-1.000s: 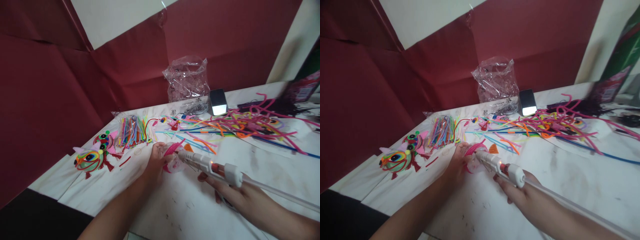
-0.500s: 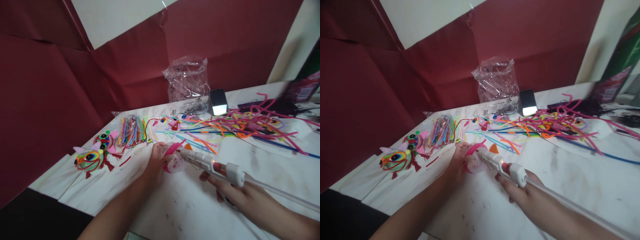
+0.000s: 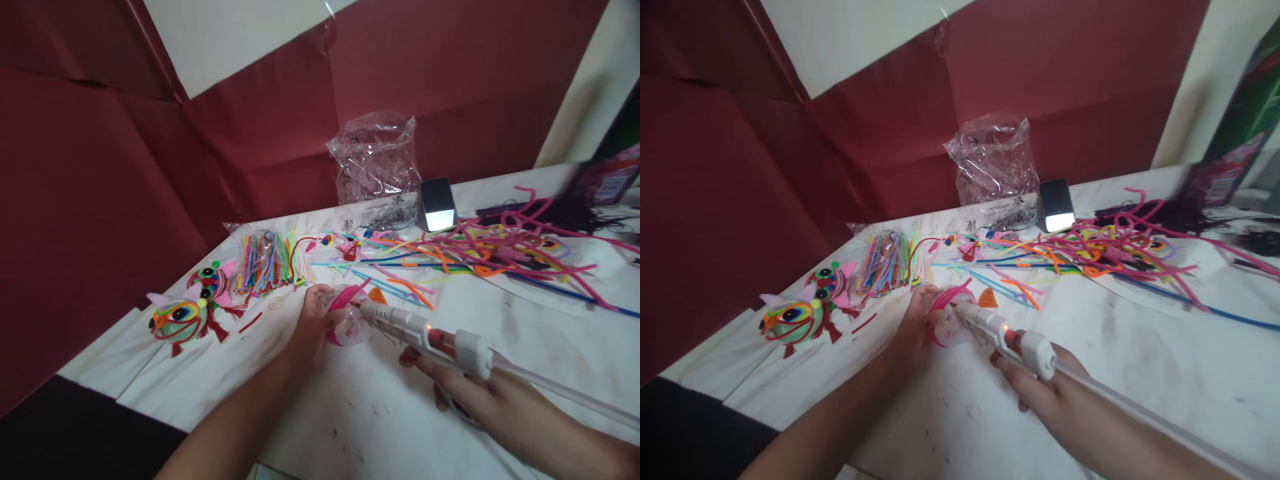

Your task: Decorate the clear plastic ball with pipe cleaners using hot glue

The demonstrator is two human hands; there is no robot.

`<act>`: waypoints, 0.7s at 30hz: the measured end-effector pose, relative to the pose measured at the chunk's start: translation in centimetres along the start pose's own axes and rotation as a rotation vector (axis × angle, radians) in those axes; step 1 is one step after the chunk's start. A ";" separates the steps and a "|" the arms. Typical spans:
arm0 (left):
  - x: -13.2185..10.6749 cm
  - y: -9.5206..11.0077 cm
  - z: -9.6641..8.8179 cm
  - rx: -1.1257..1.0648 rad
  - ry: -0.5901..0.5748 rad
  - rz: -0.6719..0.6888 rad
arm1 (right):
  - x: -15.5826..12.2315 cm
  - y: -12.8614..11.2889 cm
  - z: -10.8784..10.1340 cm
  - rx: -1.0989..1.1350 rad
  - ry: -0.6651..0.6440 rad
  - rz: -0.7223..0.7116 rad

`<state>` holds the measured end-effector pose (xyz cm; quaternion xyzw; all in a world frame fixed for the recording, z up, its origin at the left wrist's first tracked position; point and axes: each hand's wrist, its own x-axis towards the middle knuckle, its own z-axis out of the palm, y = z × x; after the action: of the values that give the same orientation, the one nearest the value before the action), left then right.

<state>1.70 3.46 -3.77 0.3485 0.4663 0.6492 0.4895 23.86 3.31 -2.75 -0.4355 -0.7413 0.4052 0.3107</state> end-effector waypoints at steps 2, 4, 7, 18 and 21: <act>-0.1 0.1 0.1 0.004 0.006 -0.010 | -0.1 -0.1 0.0 0.000 0.011 0.001; -0.1 0.1 0.2 0.003 -0.006 -0.006 | -0.1 -0.2 0.1 -0.005 0.027 0.015; -0.1 0.1 0.2 0.002 -0.014 -0.003 | -0.1 -0.3 0.2 0.008 -0.001 -0.001; 0.3 -0.5 -0.4 -0.005 -0.052 0.024 | -0.1 0.5 0.2 -0.005 0.001 0.000; 0.3 -0.5 -0.4 0.003 -0.051 0.021 | -0.1 0.5 0.2 -0.001 -0.042 -0.001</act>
<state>1.42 3.67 -4.33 0.3704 0.4508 0.6447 0.4938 23.92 3.33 -3.32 -0.4266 -0.7482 0.4136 0.2952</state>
